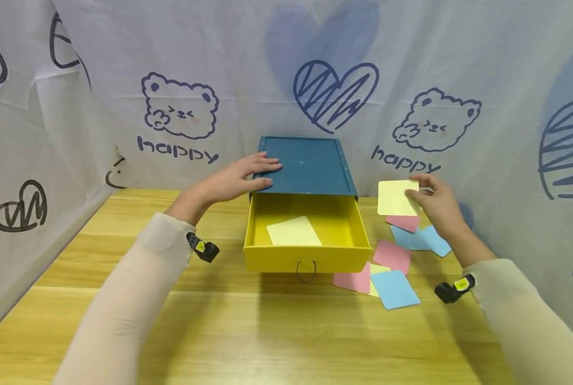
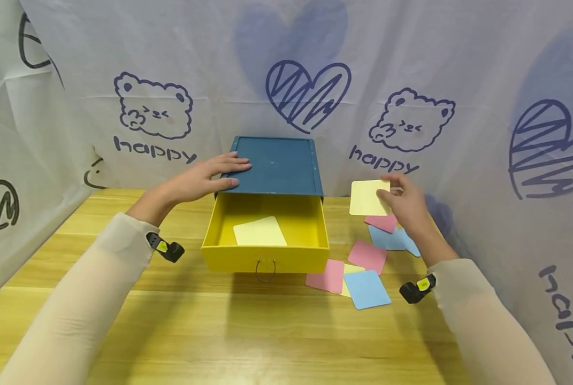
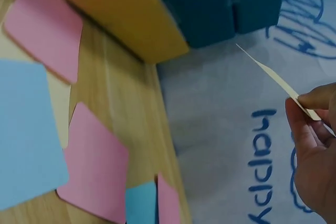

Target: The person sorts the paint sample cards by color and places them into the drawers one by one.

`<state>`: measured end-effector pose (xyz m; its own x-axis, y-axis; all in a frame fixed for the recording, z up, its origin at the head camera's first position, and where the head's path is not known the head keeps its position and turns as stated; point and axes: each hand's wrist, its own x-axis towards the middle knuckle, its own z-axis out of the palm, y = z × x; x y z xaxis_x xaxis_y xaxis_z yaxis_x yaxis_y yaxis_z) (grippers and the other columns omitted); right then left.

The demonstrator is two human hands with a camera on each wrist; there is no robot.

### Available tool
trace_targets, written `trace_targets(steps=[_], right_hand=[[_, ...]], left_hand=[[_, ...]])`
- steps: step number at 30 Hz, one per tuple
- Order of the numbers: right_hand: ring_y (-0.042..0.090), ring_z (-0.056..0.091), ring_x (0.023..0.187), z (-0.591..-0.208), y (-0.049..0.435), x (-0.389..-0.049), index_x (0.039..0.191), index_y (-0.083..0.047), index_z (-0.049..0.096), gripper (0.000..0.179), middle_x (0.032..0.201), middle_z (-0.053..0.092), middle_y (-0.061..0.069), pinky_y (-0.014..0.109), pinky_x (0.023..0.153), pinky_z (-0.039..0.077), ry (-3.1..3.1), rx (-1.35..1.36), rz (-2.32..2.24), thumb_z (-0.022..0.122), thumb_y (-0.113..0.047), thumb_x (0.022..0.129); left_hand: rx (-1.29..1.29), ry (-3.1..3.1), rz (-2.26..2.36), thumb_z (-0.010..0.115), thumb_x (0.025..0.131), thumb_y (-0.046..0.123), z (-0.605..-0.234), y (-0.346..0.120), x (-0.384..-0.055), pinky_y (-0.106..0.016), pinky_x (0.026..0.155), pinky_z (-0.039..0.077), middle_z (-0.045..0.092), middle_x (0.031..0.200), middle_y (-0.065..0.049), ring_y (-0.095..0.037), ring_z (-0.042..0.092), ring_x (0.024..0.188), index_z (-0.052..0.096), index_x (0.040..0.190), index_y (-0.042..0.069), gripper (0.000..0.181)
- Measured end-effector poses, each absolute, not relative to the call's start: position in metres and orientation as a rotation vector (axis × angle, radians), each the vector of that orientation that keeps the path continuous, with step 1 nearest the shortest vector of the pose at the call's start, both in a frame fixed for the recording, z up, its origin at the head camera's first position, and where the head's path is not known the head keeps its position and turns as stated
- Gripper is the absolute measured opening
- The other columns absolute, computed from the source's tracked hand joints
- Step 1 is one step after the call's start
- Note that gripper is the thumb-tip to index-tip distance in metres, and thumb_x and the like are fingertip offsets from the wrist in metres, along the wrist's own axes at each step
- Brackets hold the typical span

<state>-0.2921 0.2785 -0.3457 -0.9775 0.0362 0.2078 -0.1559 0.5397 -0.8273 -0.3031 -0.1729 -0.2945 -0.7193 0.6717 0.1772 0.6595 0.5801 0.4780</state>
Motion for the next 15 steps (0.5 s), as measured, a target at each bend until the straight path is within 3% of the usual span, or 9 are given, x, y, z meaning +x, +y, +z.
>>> trace_targets(steps=[4, 10, 15], right_hand=[[0.009, 0.052, 0.09, -0.334, 0.27, -0.283, 0.132, -0.003, 0.053, 0.043, 0.108, 0.049, 0.001, 0.015, 0.072, 0.046, -2.479, 0.129, 1.561, 0.066, -0.021, 0.095], [0.011, 0.045, 0.082, -0.315, 0.259, -0.268, 0.123, -0.012, 0.057, 0.033, 0.101, 0.046, -0.001, 0.018, 0.068, 0.043, -2.411, 0.157, 1.718, 0.068, -0.022, 0.094], [0.011, 0.046, 0.075, -0.298, 0.247, -0.255, 0.121, -0.009, 0.059, 0.035, 0.101, 0.049, 0.002, 0.017, 0.062, 0.041, -2.272, 0.205, 1.957, 0.073, -0.015, 0.09]], left_hand=[[1.162, 2.776, 0.824, 0.048, 0.103, 0.037, -0.294, -0.174, -0.304, -0.05, 0.118, 0.01, 0.029, 0.158, -0.001, -0.018, 0.007, 0.149, 0.041, 0.151, 0.016, 0.053], [1.161, 2.776, 0.815, 0.049, 0.102, 0.038, -0.294, -0.174, -0.304, -0.051, 0.118, 0.01, 0.029, 0.158, -0.001, -0.019, 0.007, 0.149, 0.041, 0.151, 0.016, 0.054], [1.176, 2.772, 0.822, 0.049, 0.103, 0.037, -0.295, -0.173, -0.305, -0.05, 0.118, 0.01, 0.029, 0.158, -0.001, -0.018, 0.007, 0.149, 0.041, 0.151, 0.016, 0.053]])
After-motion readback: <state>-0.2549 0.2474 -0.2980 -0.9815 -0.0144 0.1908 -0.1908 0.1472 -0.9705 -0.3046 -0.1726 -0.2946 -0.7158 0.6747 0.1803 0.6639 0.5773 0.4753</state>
